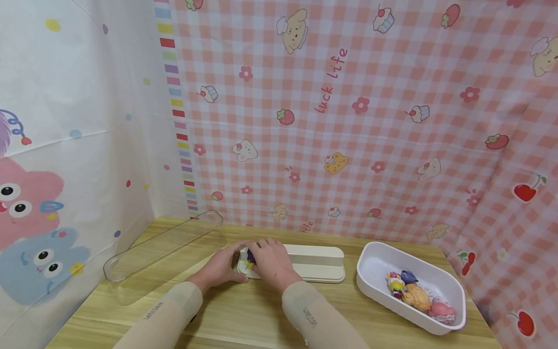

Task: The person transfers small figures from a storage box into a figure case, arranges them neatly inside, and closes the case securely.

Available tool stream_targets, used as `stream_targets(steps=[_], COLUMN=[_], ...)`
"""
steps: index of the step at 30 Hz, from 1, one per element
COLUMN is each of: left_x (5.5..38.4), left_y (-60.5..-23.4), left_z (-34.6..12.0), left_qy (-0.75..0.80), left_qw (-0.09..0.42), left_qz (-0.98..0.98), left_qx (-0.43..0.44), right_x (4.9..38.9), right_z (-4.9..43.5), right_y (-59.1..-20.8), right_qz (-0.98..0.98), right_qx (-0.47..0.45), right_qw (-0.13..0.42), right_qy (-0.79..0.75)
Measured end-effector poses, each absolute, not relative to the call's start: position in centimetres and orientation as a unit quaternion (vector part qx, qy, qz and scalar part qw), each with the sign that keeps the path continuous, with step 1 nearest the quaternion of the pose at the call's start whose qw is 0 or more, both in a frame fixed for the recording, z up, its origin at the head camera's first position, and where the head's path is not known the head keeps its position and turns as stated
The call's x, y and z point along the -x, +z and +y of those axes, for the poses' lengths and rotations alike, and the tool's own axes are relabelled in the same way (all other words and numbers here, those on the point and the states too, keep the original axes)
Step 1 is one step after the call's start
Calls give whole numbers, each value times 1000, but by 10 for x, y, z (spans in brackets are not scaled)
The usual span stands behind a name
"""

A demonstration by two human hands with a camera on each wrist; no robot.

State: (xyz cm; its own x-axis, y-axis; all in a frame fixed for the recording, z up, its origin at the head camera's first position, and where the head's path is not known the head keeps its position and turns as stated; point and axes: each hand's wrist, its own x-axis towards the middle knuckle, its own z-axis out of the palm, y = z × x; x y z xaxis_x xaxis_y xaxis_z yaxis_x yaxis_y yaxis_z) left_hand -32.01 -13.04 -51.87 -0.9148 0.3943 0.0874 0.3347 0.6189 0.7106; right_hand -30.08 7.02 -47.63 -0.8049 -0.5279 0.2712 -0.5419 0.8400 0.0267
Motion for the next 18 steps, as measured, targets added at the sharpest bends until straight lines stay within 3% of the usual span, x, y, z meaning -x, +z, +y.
stream_targets(steps=[18], left_x=[319], left_y=[-516], left_z=[-129], left_qy=[381], left_qw=[42], left_qz=[901], left_qx=[-201], right_x=[297], right_z=[73], right_y=[-477], right_qz=[-953], right_qx=[-272], right_qw=[121], right_qy=[51])
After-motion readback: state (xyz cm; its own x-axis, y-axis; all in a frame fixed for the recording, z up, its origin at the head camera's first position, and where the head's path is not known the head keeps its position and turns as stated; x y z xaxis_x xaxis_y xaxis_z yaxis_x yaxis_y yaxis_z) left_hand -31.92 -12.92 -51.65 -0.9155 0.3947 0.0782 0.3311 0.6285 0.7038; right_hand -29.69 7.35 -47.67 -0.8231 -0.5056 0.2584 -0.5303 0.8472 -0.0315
